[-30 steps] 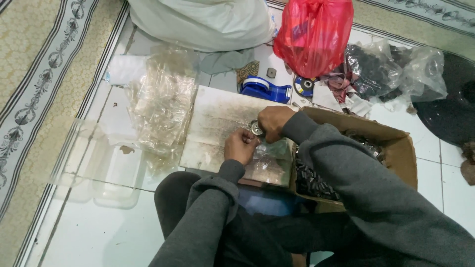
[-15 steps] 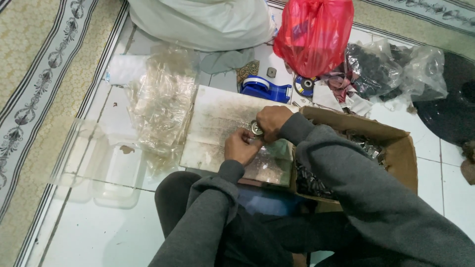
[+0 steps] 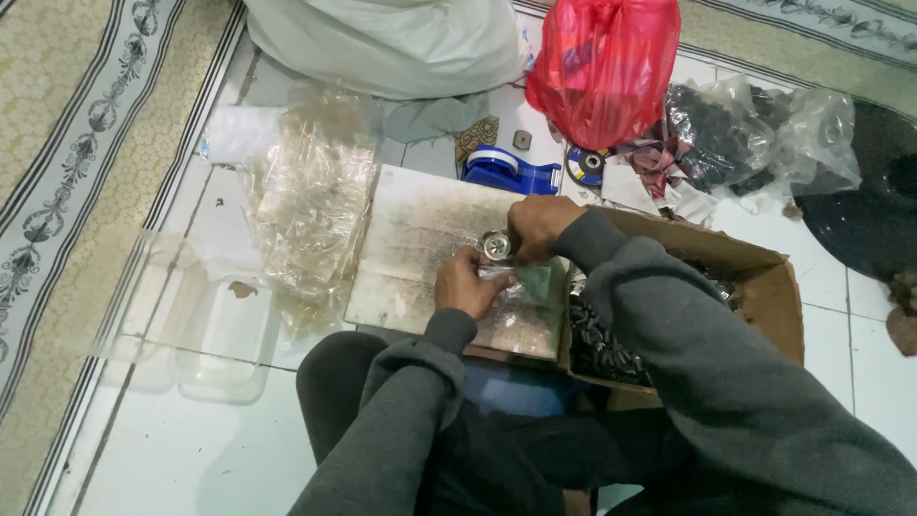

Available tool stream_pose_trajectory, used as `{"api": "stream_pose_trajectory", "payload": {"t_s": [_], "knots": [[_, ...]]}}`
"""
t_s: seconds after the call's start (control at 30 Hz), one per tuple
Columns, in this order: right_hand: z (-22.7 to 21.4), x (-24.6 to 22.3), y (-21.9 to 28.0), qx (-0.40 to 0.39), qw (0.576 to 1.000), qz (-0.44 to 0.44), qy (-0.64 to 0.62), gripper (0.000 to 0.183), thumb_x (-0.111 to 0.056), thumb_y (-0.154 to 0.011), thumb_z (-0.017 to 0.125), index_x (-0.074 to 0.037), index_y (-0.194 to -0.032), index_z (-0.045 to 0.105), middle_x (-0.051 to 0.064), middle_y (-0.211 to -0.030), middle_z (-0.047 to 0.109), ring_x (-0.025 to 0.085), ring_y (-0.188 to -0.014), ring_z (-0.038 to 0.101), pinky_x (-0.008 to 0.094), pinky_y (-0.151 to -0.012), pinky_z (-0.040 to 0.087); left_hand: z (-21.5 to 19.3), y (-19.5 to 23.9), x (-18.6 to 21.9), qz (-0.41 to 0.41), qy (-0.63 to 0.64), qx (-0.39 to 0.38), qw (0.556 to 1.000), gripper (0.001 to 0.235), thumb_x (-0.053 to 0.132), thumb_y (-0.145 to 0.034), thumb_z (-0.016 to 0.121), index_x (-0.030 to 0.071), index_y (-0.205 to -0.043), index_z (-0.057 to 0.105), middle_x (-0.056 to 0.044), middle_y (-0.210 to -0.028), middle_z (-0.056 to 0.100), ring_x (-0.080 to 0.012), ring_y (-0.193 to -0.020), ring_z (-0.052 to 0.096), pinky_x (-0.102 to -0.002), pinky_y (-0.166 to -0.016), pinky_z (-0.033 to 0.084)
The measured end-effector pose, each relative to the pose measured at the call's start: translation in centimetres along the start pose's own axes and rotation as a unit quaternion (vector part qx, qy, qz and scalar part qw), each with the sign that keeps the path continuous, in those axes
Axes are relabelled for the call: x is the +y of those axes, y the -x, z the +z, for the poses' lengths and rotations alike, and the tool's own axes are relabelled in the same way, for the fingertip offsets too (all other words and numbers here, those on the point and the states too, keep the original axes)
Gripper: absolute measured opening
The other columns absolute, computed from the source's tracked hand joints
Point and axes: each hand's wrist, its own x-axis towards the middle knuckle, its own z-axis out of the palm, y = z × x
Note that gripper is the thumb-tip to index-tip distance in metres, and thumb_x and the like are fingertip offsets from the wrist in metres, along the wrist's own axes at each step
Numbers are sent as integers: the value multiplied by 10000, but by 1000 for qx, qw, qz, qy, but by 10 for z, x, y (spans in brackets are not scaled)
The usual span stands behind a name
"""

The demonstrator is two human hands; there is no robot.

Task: The person sits on the floor and sorts small metal parts from a cardboard box onto a white board. They pick up parts, place them on the board, and occasionally wrap a small group in plastic wrap. The person continues to transfer parts from the box to the board throughout the clip.

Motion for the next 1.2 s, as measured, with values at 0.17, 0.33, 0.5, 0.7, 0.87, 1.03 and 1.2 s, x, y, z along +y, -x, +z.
{"api": "stream_pose_trajectory", "payload": {"t_s": [0.17, 0.33, 0.5, 0.7, 0.87, 1.03, 1.2], "knots": [[-4, 10, 0, -22, 998, -12, -66, 389, -335, -734, 819, -114, -1055, 836, 183, -1029, 793, 439, -1049, 744, 595, -924, 588, 4, -3, -7, 6, 2, 8, 1000, 422, 299, -767, 923, 68, -1005, 663, -81, -816, 609, -243, -824, 642, -377, -685, 490], [3, 19, 1, -11, 993, -16, -118, 290, -338, -805, 774, -181, -1037, 849, 164, -1063, 801, 442, -1112, 725, 593, -984, 563, 9, -6, -14, 13, 6, 15, 1000, 450, 291, -726, 944, 59, -985, 660, -102, -810, 602, -277, -831, 658, -406, -678, 493], [11, 25, 3, 13, 992, -7, -123, 298, -360, -862, 727, -156, -1049, 837, 165, -1059, 801, 405, -1139, 723, 547, -1001, 556, -1, 3, -1, -14, 49, -14, 999, 464, 276, -769, 936, 30, -1059, 671, -111, -898, 622, -264, -891, 661, -389, -736, 521], [8, 26, 10, 37, 991, -30, -128, 285, -331, -846, 702, -128, -998, 834, 153, -1006, 808, 396, -1101, 738, 535, -984, 564, 13, -17, -34, -11, 81, 23, 996, 196, 236, -952, 785, 96, -1076, 724, -103, -922, 720, -223, -880, 721, -338, -728, 561], [10, 27, 8, 56, 987, -42, -148, 276, -304, -842, 712, -99, -988, 826, 166, -955, 802, 418, -1050, 745, 529, -946, 573, 15, -20, -33, -3, 67, 28, 997, 182, 208, -965, 780, 76, -1080, 730, -129, -943, 730, -266, -915, 741, -380, -761, 583], [17, 29, 2, 61, 987, -39, -145, 257, -315, -845, 714, -121, -965, 833, 150, -938, 804, 410, -1022, 753, 517, -911, 582, 16, -17, -31, 1, 61, 38, 997, 170, 177, -964, 777, 54, -1071, 729, -152, -954, 722, -294, -925, 731, -416, -785, 578], [23, 31, -5, 58, 985, -45, -153, 272, -339, -854, 721, -116, -967, 828, 181, -961, 799, 440, -1048, 739, 544, -918, 579, 16, -14, -26, 4, 51, 44, 998, 151, 168, -969, 770, 59, -1065, 729, -144, -956, 724, -287, -930, 732, -416, -784, 583]]}}
